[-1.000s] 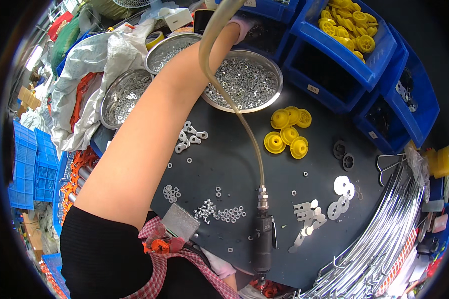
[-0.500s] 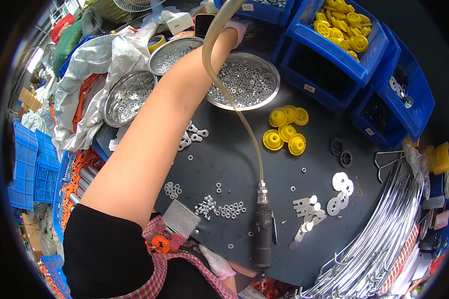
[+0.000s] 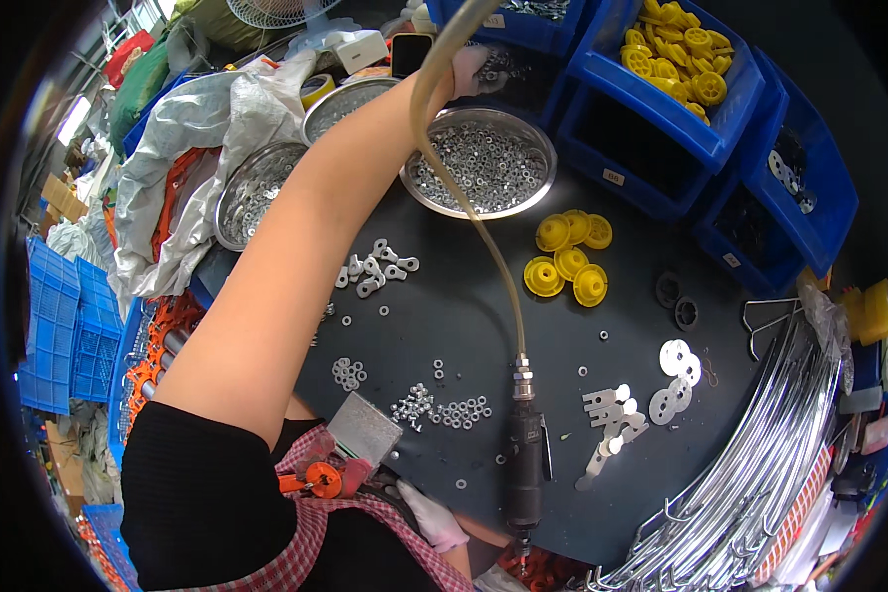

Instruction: The person assembles mechanical components by attaching a metal tube to a specialized frame, securing the parts with an electric screwdriver.

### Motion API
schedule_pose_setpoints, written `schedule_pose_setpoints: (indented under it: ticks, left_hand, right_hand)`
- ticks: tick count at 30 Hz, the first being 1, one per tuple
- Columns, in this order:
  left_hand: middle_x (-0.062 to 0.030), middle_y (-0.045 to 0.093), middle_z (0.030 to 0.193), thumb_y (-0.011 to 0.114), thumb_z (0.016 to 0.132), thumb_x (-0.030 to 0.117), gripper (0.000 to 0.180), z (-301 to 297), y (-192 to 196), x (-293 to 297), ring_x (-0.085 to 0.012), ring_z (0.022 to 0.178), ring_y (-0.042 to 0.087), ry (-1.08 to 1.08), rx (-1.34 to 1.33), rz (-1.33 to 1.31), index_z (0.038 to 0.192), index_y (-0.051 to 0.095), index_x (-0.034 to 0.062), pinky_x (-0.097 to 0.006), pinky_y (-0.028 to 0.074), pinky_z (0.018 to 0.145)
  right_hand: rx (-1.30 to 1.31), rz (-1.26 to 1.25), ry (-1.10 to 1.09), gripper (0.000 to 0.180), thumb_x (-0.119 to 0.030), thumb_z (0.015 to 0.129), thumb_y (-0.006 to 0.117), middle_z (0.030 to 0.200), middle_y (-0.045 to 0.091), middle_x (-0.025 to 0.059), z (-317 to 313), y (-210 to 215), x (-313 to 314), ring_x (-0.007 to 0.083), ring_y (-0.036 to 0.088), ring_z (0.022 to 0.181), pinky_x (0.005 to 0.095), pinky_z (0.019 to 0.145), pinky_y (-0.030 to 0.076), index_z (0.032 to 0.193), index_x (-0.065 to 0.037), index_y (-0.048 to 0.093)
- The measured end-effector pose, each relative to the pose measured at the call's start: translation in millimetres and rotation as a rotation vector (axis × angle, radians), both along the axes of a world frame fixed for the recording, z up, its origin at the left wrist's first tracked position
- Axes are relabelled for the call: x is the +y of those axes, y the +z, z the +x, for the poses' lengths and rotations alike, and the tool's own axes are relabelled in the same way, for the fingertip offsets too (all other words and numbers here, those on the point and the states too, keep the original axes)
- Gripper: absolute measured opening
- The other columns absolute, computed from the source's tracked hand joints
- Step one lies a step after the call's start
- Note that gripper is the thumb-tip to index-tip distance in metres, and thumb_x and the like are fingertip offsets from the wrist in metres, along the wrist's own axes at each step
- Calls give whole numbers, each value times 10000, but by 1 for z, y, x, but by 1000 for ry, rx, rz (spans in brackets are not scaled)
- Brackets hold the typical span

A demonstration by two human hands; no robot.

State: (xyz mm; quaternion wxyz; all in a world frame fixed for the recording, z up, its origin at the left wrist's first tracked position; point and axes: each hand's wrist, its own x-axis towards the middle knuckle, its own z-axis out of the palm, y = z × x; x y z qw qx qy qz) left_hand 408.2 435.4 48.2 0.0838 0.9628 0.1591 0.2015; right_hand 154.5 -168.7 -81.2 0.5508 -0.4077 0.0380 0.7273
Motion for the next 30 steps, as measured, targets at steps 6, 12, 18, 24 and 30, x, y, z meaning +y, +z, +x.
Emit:
schedule_pose_setpoints:
  ticks: [6, 12, 18, 24, 30]
  left_hand:
    - [-58, 568, 823, 591, 915, 191, 119, -62, 68, -87, -175, 726, 570, 222, -462, -1657, 924, 570, 74, -312, 559, 593]
    - [-43, 630, 886, 590, 918, 207, 170, -148, 75, -109, -164, 718, 623, 102, -465, -1519, 1063, 599, 119, -295, 562, 555]
    - [-50, 646, 856, 609, 902, 190, 183, -241, 69, -202, -145, 648, 636, 143, -727, -1667, 1038, 589, 69, -233, 559, 464]
    - [-8, 618, 908, 656, 859, 114, 279, -242, 12, -209, -117, 692, 592, 314, -962, -1484, 1116, 545, 128, -277, 525, 517]
    - [-112, 678, 901, 645, 763, 141, 372, -225, -32, -164, -221, 798, 659, 567, -890, -850, 1121, 619, 42, -340, 528, 677]
  right_hand:
    - [-5, 90, 27, 524, -179, 945, 558, 1261, 514, 172, -4, 1, 3, 228, 542, 1108, 341, 952, 459, 1378, -11, 314]
    - [-148, 254, 85, 734, -333, 921, 599, 1353, 455, 144, -10, -6, 0, 210, 534, 1148, 310, 922, 434, 1447, -10, 202]
    - [-247, 292, 69, 655, -339, 935, 572, 1260, 522, 126, -13, -17, -9, 208, 533, 1143, 327, 960, 418, 1431, -30, 276]
    - [-259, 292, 77, 630, -326, 938, 568, 1247, 531, 112, -17, -14, -8, 187, 540, 1119, 302, 934, 417, 1417, -27, 289]
    - [-258, 302, 48, 580, -270, 951, 549, 1243, 539, 113, -22, -18, -8, 179, 548, 1104, 295, 905, 432, 1412, -29, 291]
